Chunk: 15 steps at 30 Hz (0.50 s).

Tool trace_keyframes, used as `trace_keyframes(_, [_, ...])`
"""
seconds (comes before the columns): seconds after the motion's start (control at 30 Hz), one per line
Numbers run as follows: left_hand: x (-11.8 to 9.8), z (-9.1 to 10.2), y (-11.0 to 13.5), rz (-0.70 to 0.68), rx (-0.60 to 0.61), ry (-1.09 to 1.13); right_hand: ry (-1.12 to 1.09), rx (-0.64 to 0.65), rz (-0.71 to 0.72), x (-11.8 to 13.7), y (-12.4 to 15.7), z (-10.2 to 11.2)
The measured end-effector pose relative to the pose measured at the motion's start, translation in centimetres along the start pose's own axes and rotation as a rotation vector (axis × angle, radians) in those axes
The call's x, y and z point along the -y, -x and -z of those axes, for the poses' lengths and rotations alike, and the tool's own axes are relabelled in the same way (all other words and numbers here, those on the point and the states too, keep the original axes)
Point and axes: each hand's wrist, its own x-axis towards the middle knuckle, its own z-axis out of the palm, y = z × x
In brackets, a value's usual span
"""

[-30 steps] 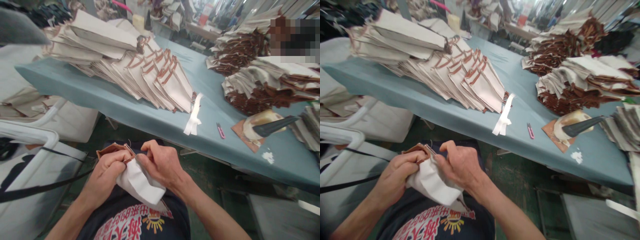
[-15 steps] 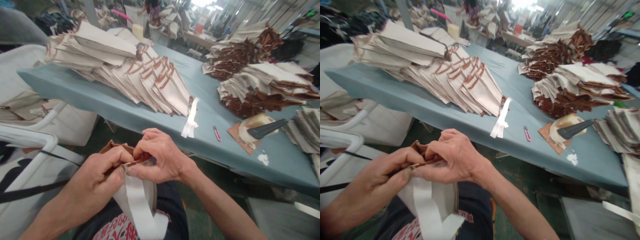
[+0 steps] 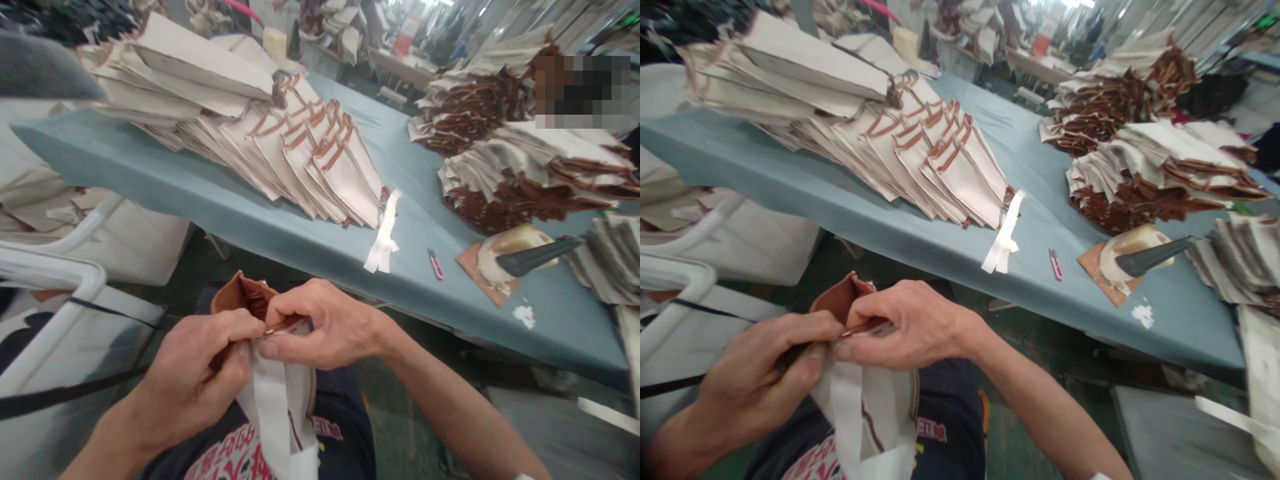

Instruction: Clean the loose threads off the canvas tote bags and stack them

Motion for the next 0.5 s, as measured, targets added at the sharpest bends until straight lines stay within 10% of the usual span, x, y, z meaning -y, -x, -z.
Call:
trace_keyframes(0.17, [2.4,-0.3,1.8,-0.073,0.096,-0.021,-0.382,0.079,-0.071,-0.6,0.0,-0.6])
trace_keyframes(0.33, [3.7,-0.3,2.5,-0.033,0.126,-0.024,-0.58,-0.102,-0.158,-2.4,-0.2,-3.8])
trace_keyframes(0.5, [3.4,-0.6,1.3,-0.291,0.046,-0.09,-0.877,-0.022,-0.277,-2.9,-0.3,-4.9])
